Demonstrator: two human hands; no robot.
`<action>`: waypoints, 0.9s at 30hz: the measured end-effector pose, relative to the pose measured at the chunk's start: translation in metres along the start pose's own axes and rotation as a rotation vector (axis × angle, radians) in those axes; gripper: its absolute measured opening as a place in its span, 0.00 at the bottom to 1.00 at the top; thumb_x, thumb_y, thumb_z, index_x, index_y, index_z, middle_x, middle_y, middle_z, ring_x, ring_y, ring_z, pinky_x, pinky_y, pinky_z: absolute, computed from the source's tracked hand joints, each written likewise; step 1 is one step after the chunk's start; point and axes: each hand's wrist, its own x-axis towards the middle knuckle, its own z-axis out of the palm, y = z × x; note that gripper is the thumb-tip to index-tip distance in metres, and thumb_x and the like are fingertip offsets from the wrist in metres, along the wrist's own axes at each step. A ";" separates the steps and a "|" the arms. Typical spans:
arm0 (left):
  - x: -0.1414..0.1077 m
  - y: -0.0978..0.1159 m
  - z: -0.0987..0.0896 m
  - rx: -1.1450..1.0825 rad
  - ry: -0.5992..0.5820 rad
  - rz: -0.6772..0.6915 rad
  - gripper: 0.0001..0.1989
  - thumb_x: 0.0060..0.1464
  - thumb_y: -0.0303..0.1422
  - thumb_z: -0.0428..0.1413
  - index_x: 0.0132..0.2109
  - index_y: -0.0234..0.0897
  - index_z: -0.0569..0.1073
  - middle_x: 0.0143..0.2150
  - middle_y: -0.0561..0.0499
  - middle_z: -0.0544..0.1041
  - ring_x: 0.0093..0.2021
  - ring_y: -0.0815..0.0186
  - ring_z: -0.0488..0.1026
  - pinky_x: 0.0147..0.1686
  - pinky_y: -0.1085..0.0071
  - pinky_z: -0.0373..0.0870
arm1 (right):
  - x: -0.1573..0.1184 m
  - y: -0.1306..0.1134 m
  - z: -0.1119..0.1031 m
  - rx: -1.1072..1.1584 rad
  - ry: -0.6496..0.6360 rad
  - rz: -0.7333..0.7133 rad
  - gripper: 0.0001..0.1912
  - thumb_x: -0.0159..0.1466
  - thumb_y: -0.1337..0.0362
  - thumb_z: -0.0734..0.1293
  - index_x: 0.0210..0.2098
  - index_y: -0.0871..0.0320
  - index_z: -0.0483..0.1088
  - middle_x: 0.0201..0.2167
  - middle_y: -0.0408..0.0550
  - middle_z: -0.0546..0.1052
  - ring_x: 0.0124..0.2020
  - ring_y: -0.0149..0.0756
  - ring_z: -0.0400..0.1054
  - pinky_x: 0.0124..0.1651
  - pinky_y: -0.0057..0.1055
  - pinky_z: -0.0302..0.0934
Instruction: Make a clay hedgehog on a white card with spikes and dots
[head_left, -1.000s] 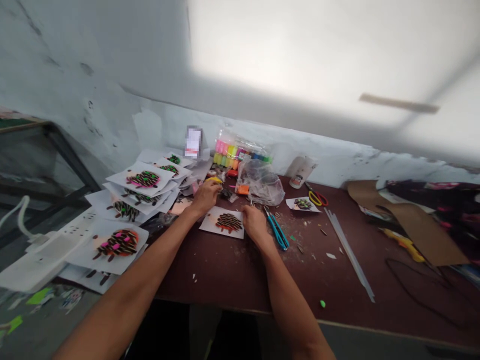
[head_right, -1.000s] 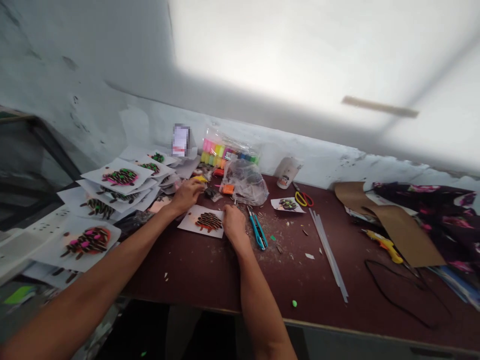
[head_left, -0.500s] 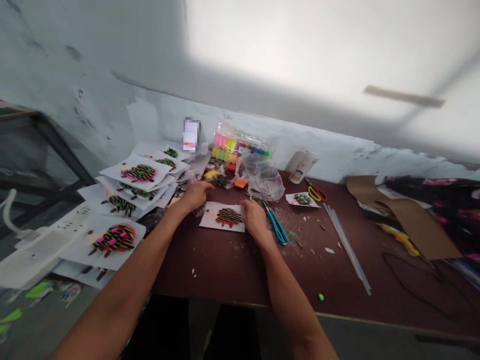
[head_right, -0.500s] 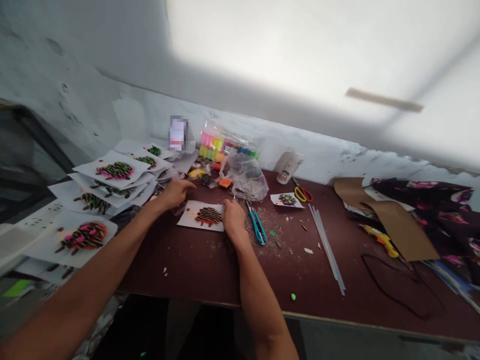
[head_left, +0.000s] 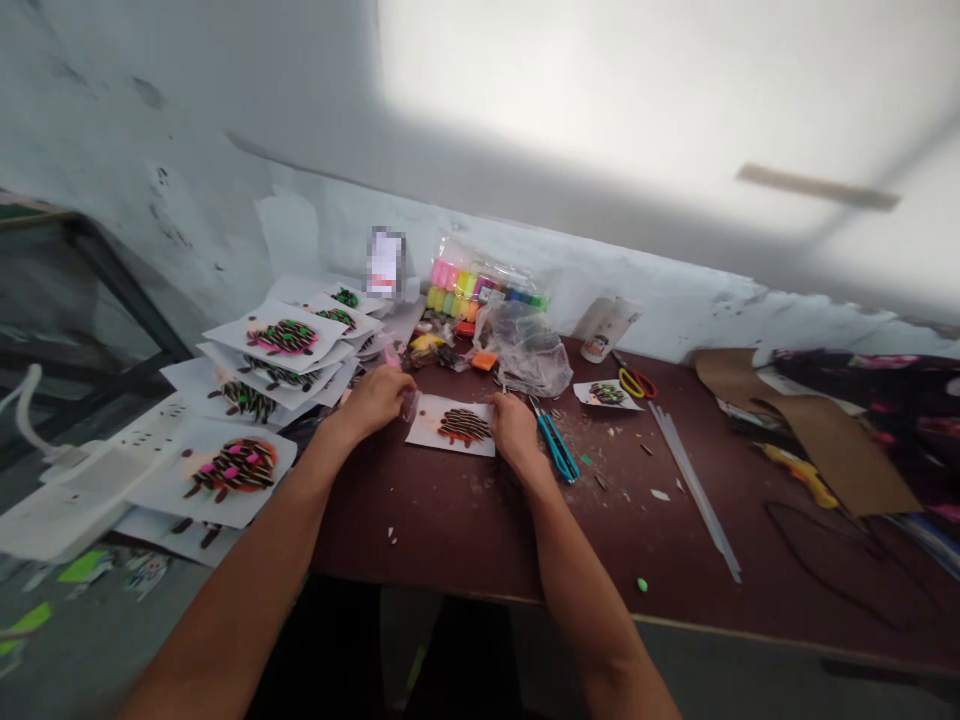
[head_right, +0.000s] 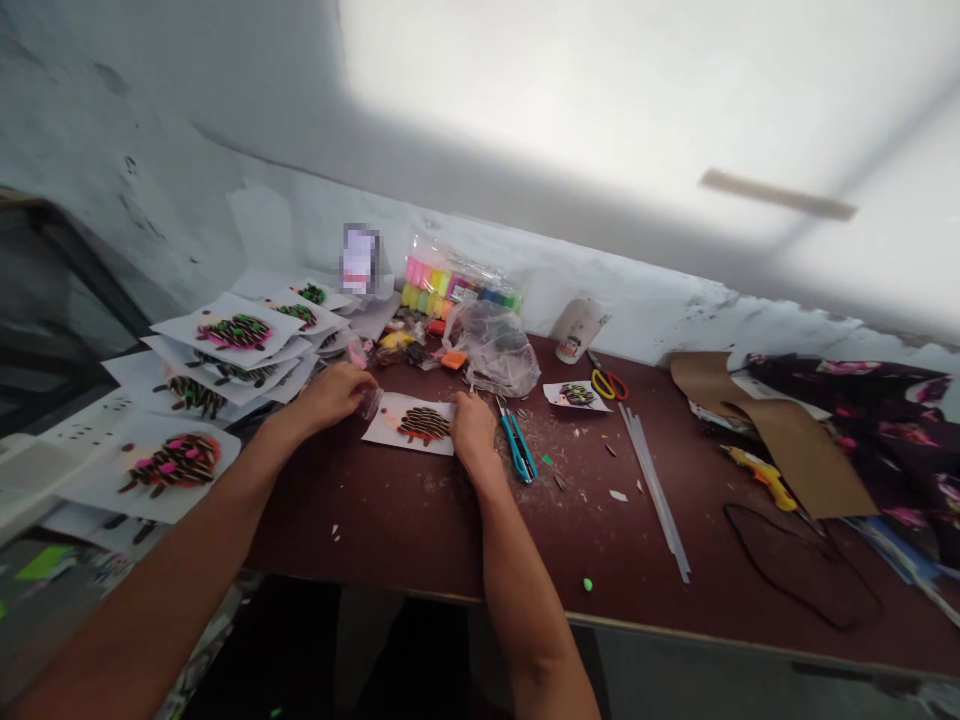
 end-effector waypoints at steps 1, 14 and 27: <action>0.003 0.002 -0.003 -0.008 0.024 -0.001 0.12 0.47 0.24 0.54 0.35 0.37 0.81 0.36 0.42 0.80 0.42 0.52 0.77 0.49 0.61 0.71 | 0.000 0.000 0.001 0.003 -0.003 -0.013 0.20 0.69 0.72 0.57 0.53 0.54 0.75 0.49 0.52 0.78 0.50 0.38 0.72 0.50 0.28 0.59; 0.033 0.028 -0.006 -0.844 0.341 -0.232 0.18 0.50 0.41 0.61 0.44 0.32 0.78 0.31 0.51 0.75 0.23 0.72 0.66 0.22 0.76 0.63 | -0.001 -0.002 -0.001 -0.006 -0.041 -0.039 0.22 0.69 0.71 0.56 0.55 0.54 0.74 0.49 0.52 0.78 0.50 0.39 0.72 0.50 0.28 0.60; 0.020 0.042 0.002 -1.291 0.071 -0.446 0.19 0.46 0.37 0.67 0.45 0.36 0.78 0.35 0.51 0.78 0.22 0.76 0.65 0.18 0.79 0.61 | 0.003 0.004 0.010 0.127 0.024 -0.066 0.20 0.67 0.72 0.58 0.53 0.57 0.75 0.50 0.52 0.80 0.51 0.40 0.72 0.53 0.29 0.60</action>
